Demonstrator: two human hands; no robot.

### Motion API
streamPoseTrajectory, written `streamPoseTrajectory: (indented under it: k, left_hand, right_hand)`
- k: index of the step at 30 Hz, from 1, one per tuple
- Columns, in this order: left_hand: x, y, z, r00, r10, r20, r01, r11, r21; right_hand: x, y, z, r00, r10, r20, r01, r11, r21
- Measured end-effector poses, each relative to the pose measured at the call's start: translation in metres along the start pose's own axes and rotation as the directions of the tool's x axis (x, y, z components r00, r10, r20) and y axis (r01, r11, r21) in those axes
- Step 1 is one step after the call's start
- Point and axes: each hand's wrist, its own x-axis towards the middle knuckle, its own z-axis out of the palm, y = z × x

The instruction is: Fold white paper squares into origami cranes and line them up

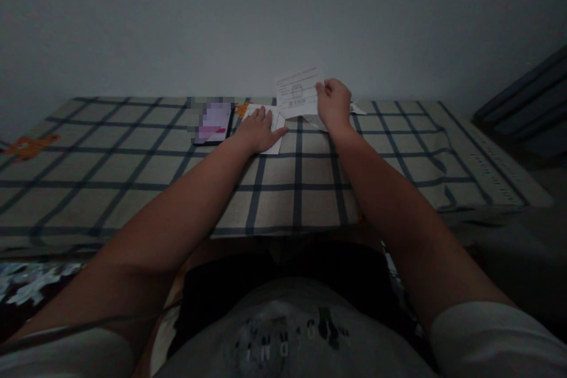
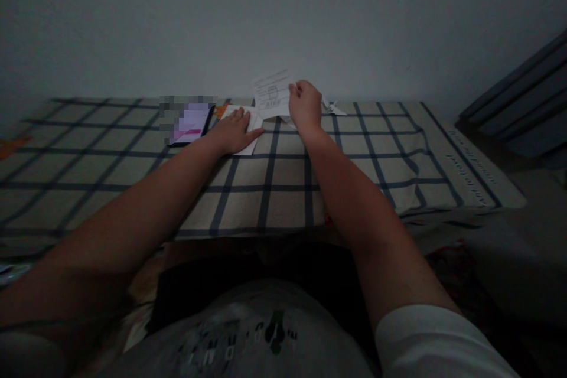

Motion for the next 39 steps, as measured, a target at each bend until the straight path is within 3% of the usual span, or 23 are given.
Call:
streamPoseTrajectory:
  k: [6, 14, 16, 19, 22, 24, 25, 27, 29, 31, 33, 39]
  left_hand:
    - [0.001, 0.002, -0.002, 1.000, -0.025, -0.005, 0.025, 1.000, 0.005]
    - [0.000, 0.005, -0.002, 0.999, -0.053, 0.002, 0.053, 0.999, 0.012]
    - [0.000, 0.003, -0.001, 0.999, -0.047, -0.005, 0.047, 0.999, 0.000]
    - [0.002, -0.001, 0.000, 0.998, -0.021, -0.054, 0.017, 0.997, -0.076]
    - [0.005, -0.005, -0.003, 0.986, -0.010, -0.165, -0.035, 0.963, -0.267]
    - [0.006, -0.005, -0.006, 0.966, 0.001, -0.258, -0.126, 0.875, -0.468]
    - [0.006, -0.004, -0.008, 0.952, -0.003, -0.308, -0.187, 0.787, -0.588]
    - [0.005, 0.000, -0.011, 0.940, -0.020, -0.340, -0.287, 0.492, -0.822]
    - [0.002, 0.004, -0.015, 0.967, -0.081, -0.243, -0.226, 0.171, -0.959]
    - [-0.001, 0.006, -0.019, 0.977, -0.122, -0.172, -0.178, -0.037, -0.983]
    - [-0.003, 0.004, -0.022, 0.978, -0.135, -0.157, -0.173, -0.113, -0.978]
    - [0.003, -0.012, -0.025, 0.978, -0.130, -0.160, -0.179, -0.150, -0.972]
  right_hand:
    - [0.007, 0.010, -0.003, 0.994, -0.044, -0.097, 0.044, 0.999, 0.003]
    - [0.016, 0.011, -0.019, 0.977, -0.001, -0.212, 0.009, 0.999, 0.039]
    - [0.015, 0.008, -0.021, 0.983, -0.004, -0.183, 0.019, 0.997, 0.081]
    - [0.005, -0.008, -0.025, 0.995, -0.094, -0.040, 0.099, 0.985, 0.141]
    - [-0.010, -0.031, -0.028, 0.963, -0.236, 0.133, 0.212, 0.962, 0.173]
    - [-0.019, -0.046, -0.030, 0.925, -0.304, 0.227, 0.268, 0.947, 0.175]
    - [-0.023, -0.052, -0.031, 0.911, -0.323, 0.256, 0.283, 0.942, 0.181]
    - [-0.029, -0.063, -0.031, 0.880, -0.352, 0.320, 0.299, 0.932, 0.204]
    - [-0.033, -0.069, -0.030, 0.837, -0.404, 0.369, 0.339, 0.912, 0.231]
    - [-0.035, -0.071, -0.027, 0.784, -0.462, 0.414, 0.383, 0.885, 0.263]
    - [-0.037, -0.069, -0.023, 0.739, -0.498, 0.455, 0.409, 0.867, 0.284]
    - [-0.038, -0.058, -0.013, 0.665, -0.513, 0.542, 0.439, 0.856, 0.272]
